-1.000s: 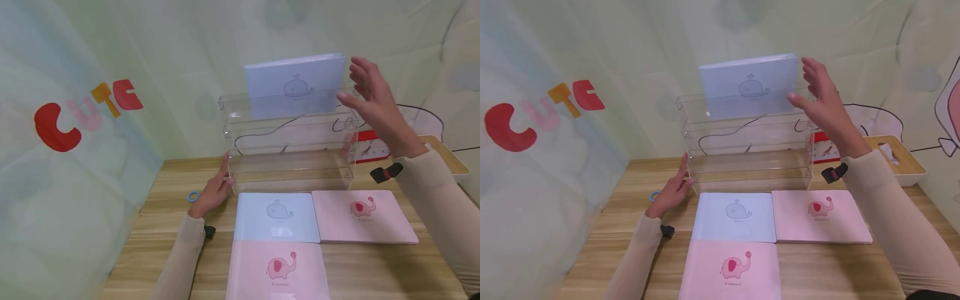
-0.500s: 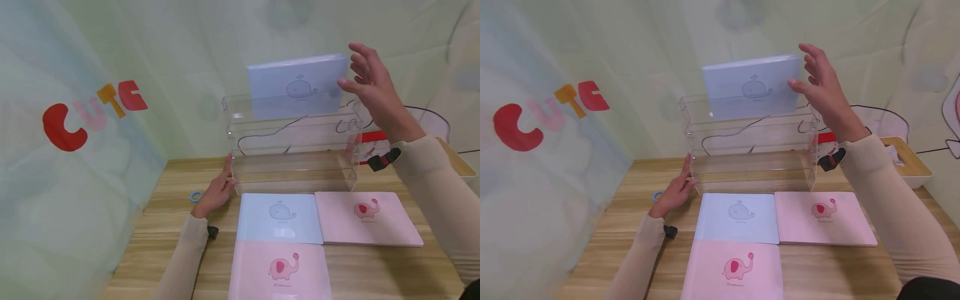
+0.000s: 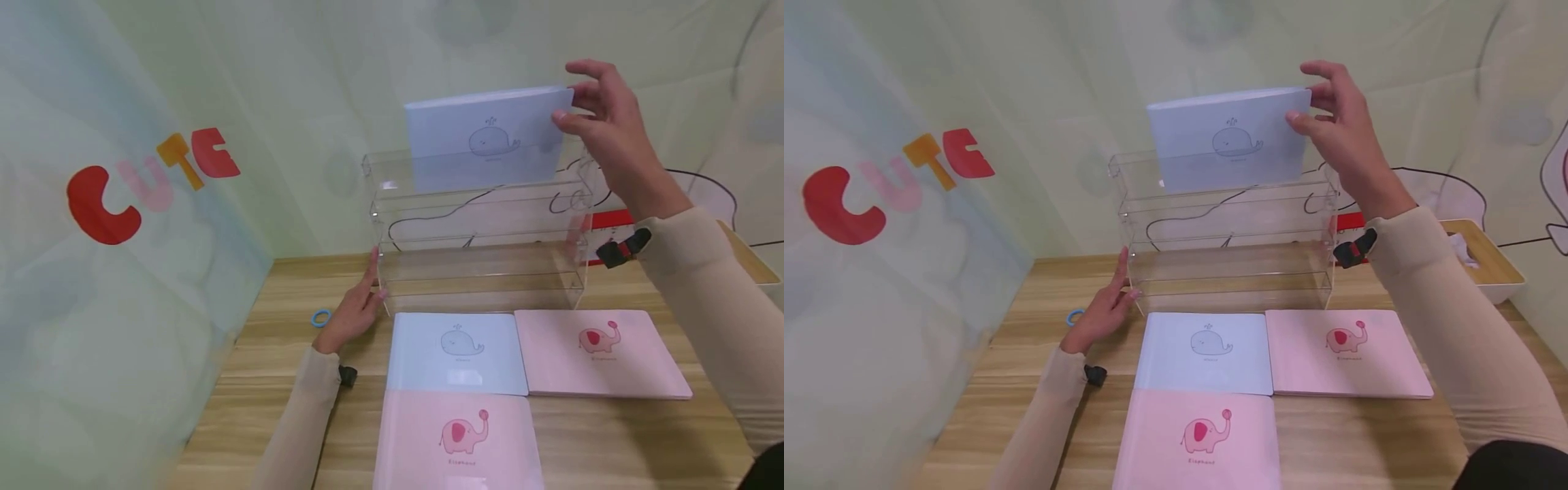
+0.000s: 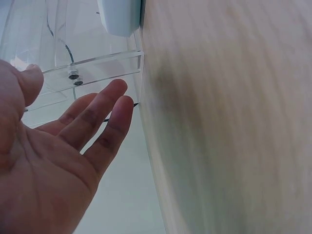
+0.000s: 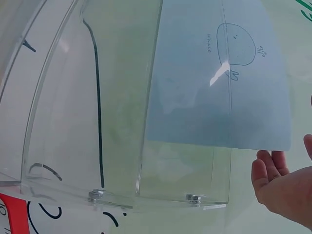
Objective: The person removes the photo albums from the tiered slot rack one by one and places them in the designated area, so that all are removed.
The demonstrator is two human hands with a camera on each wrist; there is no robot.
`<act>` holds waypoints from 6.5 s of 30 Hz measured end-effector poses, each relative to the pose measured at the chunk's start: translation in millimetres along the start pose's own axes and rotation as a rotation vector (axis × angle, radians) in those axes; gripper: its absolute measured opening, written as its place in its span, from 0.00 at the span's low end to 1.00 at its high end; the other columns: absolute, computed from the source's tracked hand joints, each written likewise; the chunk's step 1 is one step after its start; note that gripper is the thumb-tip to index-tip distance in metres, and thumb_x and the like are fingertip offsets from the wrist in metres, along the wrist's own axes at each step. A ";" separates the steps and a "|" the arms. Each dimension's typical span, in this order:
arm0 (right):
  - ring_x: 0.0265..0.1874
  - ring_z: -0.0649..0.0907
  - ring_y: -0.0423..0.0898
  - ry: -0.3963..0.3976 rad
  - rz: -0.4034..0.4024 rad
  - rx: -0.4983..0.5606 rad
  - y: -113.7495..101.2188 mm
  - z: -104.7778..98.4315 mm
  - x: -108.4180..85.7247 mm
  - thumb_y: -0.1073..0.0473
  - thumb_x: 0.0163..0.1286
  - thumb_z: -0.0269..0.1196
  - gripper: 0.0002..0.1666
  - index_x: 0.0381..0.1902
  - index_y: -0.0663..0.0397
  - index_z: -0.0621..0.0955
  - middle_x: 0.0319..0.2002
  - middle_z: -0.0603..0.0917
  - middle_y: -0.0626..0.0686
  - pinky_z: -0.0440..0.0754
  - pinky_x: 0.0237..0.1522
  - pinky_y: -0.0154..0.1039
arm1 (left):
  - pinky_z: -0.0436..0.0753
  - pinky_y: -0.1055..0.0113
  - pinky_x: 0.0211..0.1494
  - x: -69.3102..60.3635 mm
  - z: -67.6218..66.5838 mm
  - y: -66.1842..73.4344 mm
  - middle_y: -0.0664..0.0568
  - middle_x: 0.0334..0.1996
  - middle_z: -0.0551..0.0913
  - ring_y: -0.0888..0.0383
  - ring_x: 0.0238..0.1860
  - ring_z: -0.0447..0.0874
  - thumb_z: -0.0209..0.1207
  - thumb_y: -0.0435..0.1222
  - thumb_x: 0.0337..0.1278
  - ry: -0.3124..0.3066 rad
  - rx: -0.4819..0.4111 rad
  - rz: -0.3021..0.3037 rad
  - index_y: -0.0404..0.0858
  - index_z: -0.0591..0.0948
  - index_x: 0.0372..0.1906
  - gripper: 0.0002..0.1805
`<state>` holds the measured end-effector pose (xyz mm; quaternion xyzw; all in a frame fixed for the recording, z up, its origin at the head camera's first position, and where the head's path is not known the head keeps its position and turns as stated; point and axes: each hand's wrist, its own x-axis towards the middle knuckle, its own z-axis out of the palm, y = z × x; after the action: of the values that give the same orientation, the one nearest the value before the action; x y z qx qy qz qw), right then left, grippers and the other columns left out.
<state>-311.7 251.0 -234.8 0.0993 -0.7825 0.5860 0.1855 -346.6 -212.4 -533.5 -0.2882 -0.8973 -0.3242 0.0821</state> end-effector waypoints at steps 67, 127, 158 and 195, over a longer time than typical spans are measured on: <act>0.49 0.88 0.41 0.260 -0.105 0.202 9.0 22.9 40.5 0.68 0.74 0.69 0.14 0.52 0.49 0.93 0.48 0.91 0.43 0.85 0.65 0.37 | 0.84 0.47 0.63 0.5 2.8 -3.9 0.51 0.84 0.65 0.48 0.68 0.84 0.48 0.57 0.84 -0.012 -0.013 -0.038 0.62 0.32 0.88 0.46; 0.56 0.86 0.48 0.330 -0.118 0.388 -39.2 -16.6 26.3 0.69 0.71 0.70 0.11 0.48 0.55 0.93 0.49 0.88 0.47 0.76 0.77 0.42 | 0.78 0.31 0.68 -1.5 -30.6 78.8 0.31 0.83 0.63 0.32 0.70 0.80 0.48 0.42 0.87 -0.060 -0.056 -0.067 0.59 0.29 0.88 0.47; 0.58 0.82 0.49 0.403 -0.057 0.278 -19.7 -51.7 -70.6 0.68 0.72 0.70 0.16 0.56 0.60 0.90 0.50 0.84 0.48 0.64 0.81 0.52 | 0.76 0.34 0.73 -2.9 -33.6 82.0 0.31 0.83 0.62 0.31 0.72 0.79 0.47 0.40 0.88 -0.065 -0.068 -0.080 0.55 0.31 0.89 0.44; 0.52 0.86 0.42 0.448 -0.048 0.341 56.2 -78.3 -192.8 0.75 0.76 0.61 0.12 0.52 0.69 0.87 0.47 0.94 0.45 0.63 0.74 0.35 | 0.73 0.36 0.78 -2.5 -36.9 81.4 0.36 0.86 0.56 0.32 0.74 0.76 0.50 0.41 0.86 -0.079 -0.065 -0.123 0.59 0.29 0.88 0.48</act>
<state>-143.3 330.2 -343.5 0.0158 -0.6095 0.7120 0.3483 -299.6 -186.0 -462.2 -0.2475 -0.9049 -0.3459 0.0172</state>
